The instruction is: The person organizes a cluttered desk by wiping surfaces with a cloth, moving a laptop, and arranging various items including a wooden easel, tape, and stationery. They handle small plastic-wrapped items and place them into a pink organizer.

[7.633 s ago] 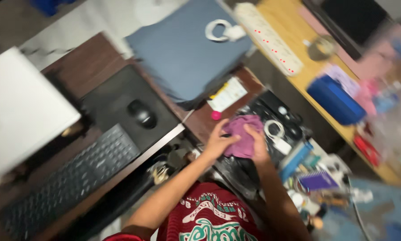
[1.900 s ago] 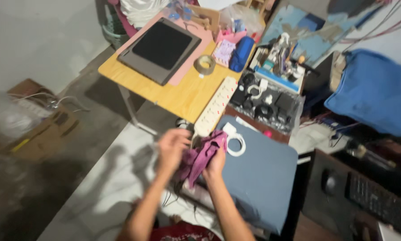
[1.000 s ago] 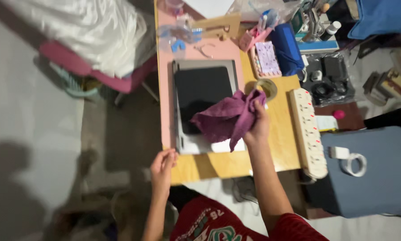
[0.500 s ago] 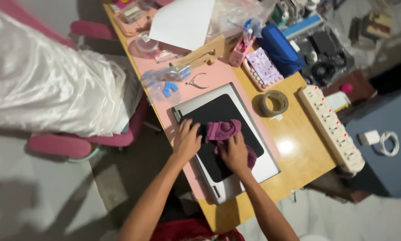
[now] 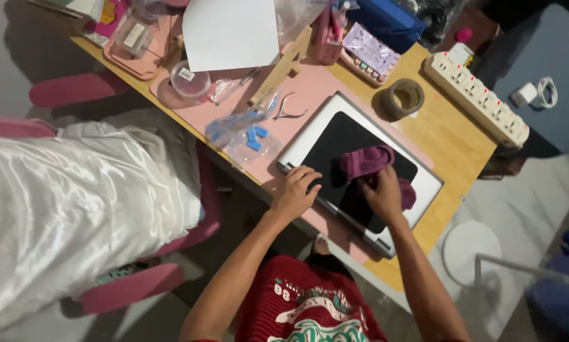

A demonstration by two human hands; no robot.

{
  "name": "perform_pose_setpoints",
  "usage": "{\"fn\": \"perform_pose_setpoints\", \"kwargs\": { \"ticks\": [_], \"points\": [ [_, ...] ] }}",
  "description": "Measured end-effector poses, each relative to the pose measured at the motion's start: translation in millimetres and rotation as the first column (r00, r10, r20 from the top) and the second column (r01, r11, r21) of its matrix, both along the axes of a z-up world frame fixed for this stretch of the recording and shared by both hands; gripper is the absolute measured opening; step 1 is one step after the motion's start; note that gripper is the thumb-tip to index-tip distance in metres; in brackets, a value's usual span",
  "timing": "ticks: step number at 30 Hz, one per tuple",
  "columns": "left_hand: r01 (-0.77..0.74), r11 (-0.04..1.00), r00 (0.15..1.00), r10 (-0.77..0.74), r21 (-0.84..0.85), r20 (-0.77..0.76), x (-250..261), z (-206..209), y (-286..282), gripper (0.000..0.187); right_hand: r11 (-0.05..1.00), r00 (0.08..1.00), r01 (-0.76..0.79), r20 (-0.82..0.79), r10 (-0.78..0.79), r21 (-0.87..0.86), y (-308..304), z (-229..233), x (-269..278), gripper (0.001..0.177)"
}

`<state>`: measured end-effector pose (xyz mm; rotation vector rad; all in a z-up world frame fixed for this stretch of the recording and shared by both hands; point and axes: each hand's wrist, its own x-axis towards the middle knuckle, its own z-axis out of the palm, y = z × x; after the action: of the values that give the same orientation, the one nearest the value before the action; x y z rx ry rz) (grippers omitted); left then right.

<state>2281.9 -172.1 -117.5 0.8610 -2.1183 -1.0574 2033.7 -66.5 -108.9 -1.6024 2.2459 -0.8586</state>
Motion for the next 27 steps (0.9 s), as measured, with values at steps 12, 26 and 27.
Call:
{"fn": "perform_pose_setpoints", "kwargs": {
  "ticks": [12, 26, 27],
  "points": [
    [-0.107, 0.957, 0.981, 0.146, 0.270, -0.130, 102.0, 35.7, -43.4, 0.016, 0.990, 0.998, 0.030, -0.063, -0.022, 0.141, -64.5, 129.6, 56.6, 0.024],
    [-0.500, 0.731, 0.812, 0.583, 0.464, -0.043, 165.7, 43.7, -63.1, 0.020, 0.945, 0.942, -0.276, 0.145, 0.302, -0.174, -260.0, -8.0, 120.8, 0.057],
    [-0.547, 0.720, 0.801, 0.598, 0.426, 0.018, 164.3, 49.5, -66.8, 0.020, 0.940, 0.932, -0.300, 0.162, 0.325, -0.160, -261.6, -10.9, 110.7, 0.052]
  ]
}}
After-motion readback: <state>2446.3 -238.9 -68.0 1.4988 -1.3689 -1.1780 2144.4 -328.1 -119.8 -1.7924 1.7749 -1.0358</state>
